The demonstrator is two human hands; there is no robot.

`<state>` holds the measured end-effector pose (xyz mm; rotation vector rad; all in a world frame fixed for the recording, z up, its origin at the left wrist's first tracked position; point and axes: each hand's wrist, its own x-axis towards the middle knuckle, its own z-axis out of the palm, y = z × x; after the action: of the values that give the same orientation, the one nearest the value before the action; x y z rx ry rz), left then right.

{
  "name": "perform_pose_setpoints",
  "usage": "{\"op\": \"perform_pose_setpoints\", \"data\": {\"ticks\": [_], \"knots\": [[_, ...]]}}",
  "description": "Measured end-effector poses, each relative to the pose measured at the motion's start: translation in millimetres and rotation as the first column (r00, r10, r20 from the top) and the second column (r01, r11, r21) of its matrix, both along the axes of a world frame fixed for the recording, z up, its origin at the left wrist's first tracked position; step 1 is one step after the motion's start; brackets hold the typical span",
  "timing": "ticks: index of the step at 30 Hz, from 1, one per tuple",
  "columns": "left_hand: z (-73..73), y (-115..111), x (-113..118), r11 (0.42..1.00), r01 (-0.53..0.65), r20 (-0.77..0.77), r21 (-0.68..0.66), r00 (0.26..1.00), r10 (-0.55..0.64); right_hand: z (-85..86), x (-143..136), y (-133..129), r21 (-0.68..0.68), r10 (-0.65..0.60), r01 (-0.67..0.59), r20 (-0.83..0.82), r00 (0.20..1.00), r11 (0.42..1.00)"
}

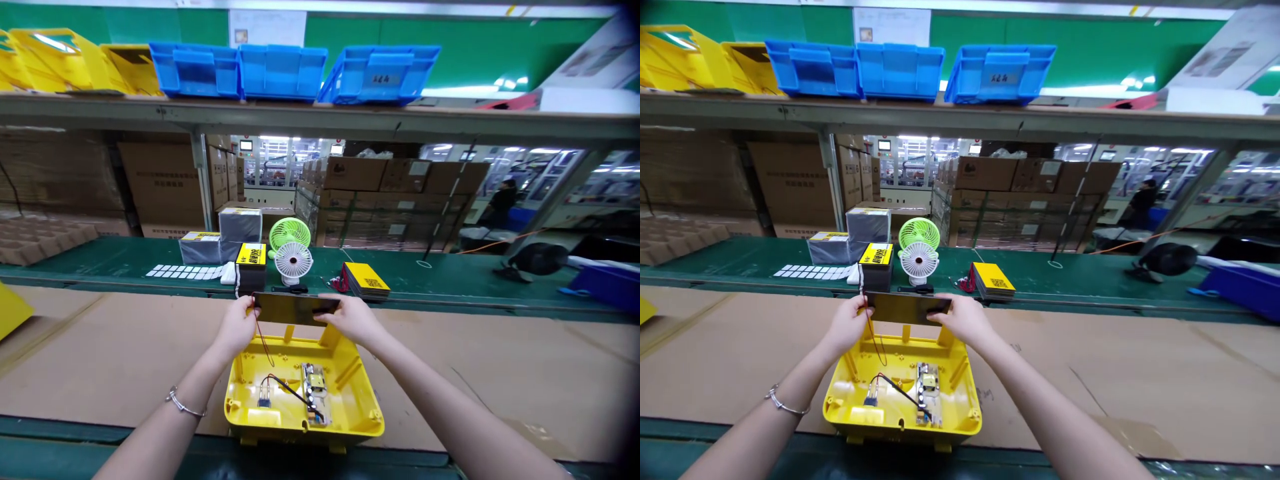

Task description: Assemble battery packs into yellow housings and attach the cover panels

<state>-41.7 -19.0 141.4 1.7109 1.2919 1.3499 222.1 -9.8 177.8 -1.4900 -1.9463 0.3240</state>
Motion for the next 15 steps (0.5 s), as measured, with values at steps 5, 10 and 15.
{"op": "perform_pose_setpoints", "data": {"ticks": [5, 10, 15], "knots": [[-2.0, -8, 19, 0.999, -0.015, 0.007, 0.033, 1.0, 0.015, 13.1, -18, -20, 0.414, -0.05, -0.12, 0.378, 0.925, 0.902], [-2.4, -12, 37, 0.998, 0.034, 0.015, 0.044, 0.999, -0.035, 0.0, -37, -26, 0.333, -0.017, -0.279, 0.67, 0.742, 0.901], [-1.6, -14, 36, 0.998, 0.037, -0.002, 0.045, 0.999, -0.037, -5.4, -30, -18, 0.073, 0.205, -0.352, 0.696, 0.688, 0.933]]}}
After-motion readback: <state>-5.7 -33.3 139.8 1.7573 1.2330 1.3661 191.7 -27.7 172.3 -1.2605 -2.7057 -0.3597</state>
